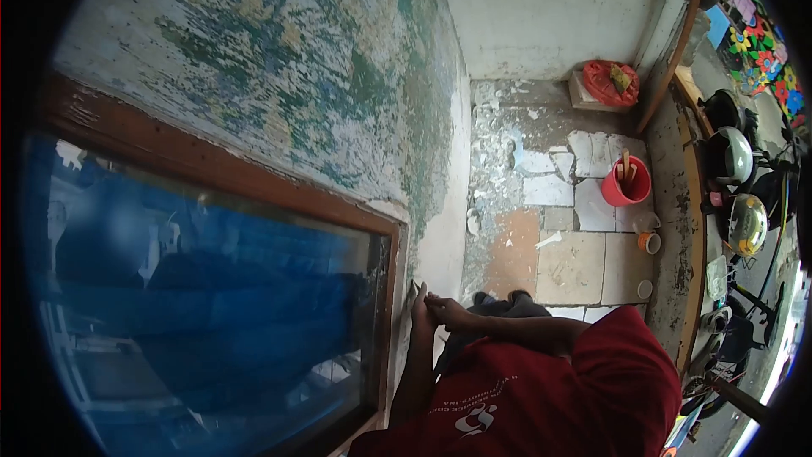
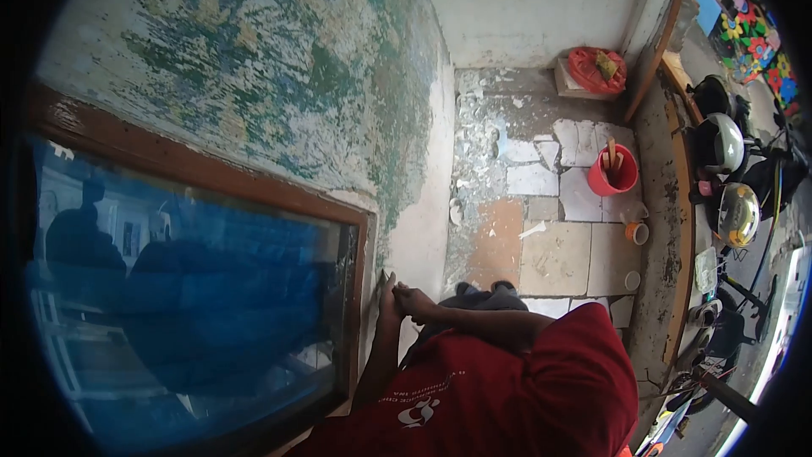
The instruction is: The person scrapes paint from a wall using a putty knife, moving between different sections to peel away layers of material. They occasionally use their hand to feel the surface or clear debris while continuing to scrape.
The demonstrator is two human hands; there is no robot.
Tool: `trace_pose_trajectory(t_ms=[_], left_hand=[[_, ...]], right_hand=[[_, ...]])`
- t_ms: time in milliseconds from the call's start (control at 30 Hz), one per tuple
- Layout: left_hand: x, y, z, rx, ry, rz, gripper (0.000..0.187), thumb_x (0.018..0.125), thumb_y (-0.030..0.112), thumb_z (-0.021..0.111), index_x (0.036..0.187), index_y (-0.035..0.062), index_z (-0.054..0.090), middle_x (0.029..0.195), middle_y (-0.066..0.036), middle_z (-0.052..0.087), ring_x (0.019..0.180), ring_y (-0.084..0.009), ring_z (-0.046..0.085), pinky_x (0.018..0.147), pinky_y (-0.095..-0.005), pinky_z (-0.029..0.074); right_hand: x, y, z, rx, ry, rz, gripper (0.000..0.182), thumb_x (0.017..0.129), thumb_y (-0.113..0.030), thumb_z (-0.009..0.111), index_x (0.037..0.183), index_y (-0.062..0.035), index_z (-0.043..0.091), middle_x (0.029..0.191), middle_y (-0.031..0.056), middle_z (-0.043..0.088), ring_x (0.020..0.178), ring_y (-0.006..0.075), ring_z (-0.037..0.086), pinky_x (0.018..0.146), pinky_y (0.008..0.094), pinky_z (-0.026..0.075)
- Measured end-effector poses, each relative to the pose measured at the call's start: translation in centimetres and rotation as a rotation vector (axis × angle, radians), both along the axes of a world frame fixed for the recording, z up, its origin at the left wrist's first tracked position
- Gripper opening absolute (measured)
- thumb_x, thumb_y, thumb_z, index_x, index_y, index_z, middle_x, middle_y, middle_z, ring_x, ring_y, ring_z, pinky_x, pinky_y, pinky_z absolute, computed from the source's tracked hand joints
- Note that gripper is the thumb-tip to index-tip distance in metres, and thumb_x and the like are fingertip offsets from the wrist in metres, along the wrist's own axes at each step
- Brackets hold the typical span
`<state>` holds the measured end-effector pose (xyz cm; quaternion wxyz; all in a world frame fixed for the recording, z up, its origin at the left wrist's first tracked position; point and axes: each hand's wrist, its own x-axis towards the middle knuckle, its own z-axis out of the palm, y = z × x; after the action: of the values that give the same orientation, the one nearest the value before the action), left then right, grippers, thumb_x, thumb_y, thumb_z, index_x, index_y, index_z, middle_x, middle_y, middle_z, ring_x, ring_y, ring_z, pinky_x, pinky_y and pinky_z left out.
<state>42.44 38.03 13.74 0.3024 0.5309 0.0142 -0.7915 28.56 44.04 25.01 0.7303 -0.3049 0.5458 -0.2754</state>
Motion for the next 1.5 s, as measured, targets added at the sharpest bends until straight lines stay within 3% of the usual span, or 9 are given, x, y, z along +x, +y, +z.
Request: trace_pose_trajectory(t_ms=[300, 500, 667, 900, 1100, 1133, 1300, 1400, 1500], left_hand=[[-1.3, -2.9, 0.5, -0.002, 0.019, -0.120, 0.032, 0.084, 0.036, 0.062, 0.073, 0.0090, 0.050, 0.066, -0.004, 0.051, 0.058, -0.0149, 0.051, 0.055, -0.0287, 0.045], [-4.0, -2.8, 2.5, -0.055, -0.120, -0.027, 0.031, 0.083, 0.035, 0.063, 0.077, 0.0069, 0.052, 0.069, -0.004, 0.051, 0.060, -0.0156, 0.051, 0.056, -0.0301, 0.045], [-5.3, -0.1, 6.5, -0.057, -0.253, 0.258, 0.032, 0.082, 0.032, 0.064, 0.087, 0.0025, 0.054, 0.076, -0.005, 0.051, 0.069, -0.0186, 0.054, 0.061, -0.0343, 0.046], [-0.8, -2.5, -5.9, -0.184, 0.242, -0.052, 0.039, 0.093, 0.036, 0.041, 0.094, 0.0003, 0.058, 0.085, -0.011, 0.059, 0.074, -0.0233, 0.058, 0.068, -0.0394, 0.048], [-2.2, -1.0, -1.0, -0.818, 0.019, 0.031, 0.024, 0.092, 0.024, 0.052, 0.099, 0.0008, 0.053, 0.085, -0.002, 0.050, 0.078, -0.0105, 0.048, 0.073, -0.0287, 0.045], [-3.9, -1.3, 2.9, -1.324, 0.006, -0.100, 0.023, 0.095, 0.024, 0.045, 0.096, 0.0020, 0.053, 0.087, -0.003, 0.051, 0.081, -0.0117, 0.050, 0.076, -0.0297, 0.045], [-6.0, -3.4, 2.7, -0.632, 0.298, 0.181, 0.023, 0.095, 0.019, 0.042, 0.107, 0.0034, 0.054, 0.090, -0.005, 0.057, 0.085, -0.0148, 0.055, 0.077, -0.0307, 0.047], [-8.2, -3.8, 3.1, -0.369, 0.287, 0.387, 0.024, 0.096, 0.023, 0.037, 0.103, 0.0042, 0.050, 0.086, -0.007, 0.055, 0.079, -0.0150, 0.055, 0.072, -0.0308, 0.048], [-7.9, -6.3, -4.1, -0.589, 0.736, 0.154, 0.014, 0.092, 0.018, 0.043, 0.090, 0.0065, 0.051, 0.076, -0.004, 0.053, 0.071, -0.0153, 0.054, 0.065, -0.0267, 0.048]], right_hand=[[-0.3, -2.2, 4.3, 0.130, -0.024, -0.107, 0.043, 0.092, -0.043, 0.038, 0.116, -0.0089, 0.051, 0.068, 0.0049, 0.051, 0.039, 0.0127, 0.045, 0.033, 0.0250, 0.038], [0.2, -4.0, -6.3, -0.181, 0.063, 0.026, 0.036, 0.091, -0.031, 0.041, 0.117, -0.0103, 0.054, 0.064, 0.0054, 0.052, 0.040, 0.0115, 0.045, 0.034, 0.0255, 0.037], [-1.6, -2.6, 3.0, 0.009, 0.044, 0.010, 0.033, 0.090, -0.030, 0.043, 0.112, -0.0096, 0.056, 0.063, 0.0040, 0.052, 0.041, 0.0103, 0.044, 0.034, 0.0258, 0.035], [-0.7, -4.7, 0.1, 0.031, 0.109, 0.040, 0.022, 0.088, -0.019, 0.040, 0.093, -0.0048, 0.056, 0.058, 0.0021, 0.050, 0.039, 0.0116, 0.045, 0.032, 0.0256, 0.035], [-1.7, -8.2, -4.1, 0.178, -0.614, -0.118, 0.017, 0.086, -0.017, 0.043, 0.072, -0.0110, 0.051, 0.056, 0.0015, 0.044, 0.044, 0.0139, 0.045, 0.037, 0.0279, 0.035], [-2.3, -8.8, -1.6, 0.264, -0.588, -0.188, 0.017, 0.087, -0.018, 0.043, 0.072, -0.0115, 0.050, 0.054, 0.0009, 0.041, 0.043, 0.0137, 0.042, 0.037, 0.0277, 0.034], [-5.1, -9.8, 1.7, 0.267, -0.242, 0.092, 0.022, 0.091, -0.030, 0.044, 0.075, -0.0141, 0.047, 0.053, -0.0031, 0.035, 0.039, 0.0104, 0.035, 0.035, 0.0244, 0.029], [-8.1, -12.2, 0.1, 0.431, -0.532, 0.017, 0.010, 0.088, -0.016, 0.047, 0.080, -0.0135, 0.053, 0.052, -0.0035, 0.042, 0.038, 0.0072, 0.041, 0.034, 0.0216, 0.034], [-9.3, -13.9, 0.4, 0.533, -0.549, -0.020, 0.006, 0.084, -0.011, 0.049, 0.080, -0.0120, 0.054, 0.053, -0.0029, 0.044, 0.037, 0.0074, 0.042, 0.033, 0.0207, 0.035]])
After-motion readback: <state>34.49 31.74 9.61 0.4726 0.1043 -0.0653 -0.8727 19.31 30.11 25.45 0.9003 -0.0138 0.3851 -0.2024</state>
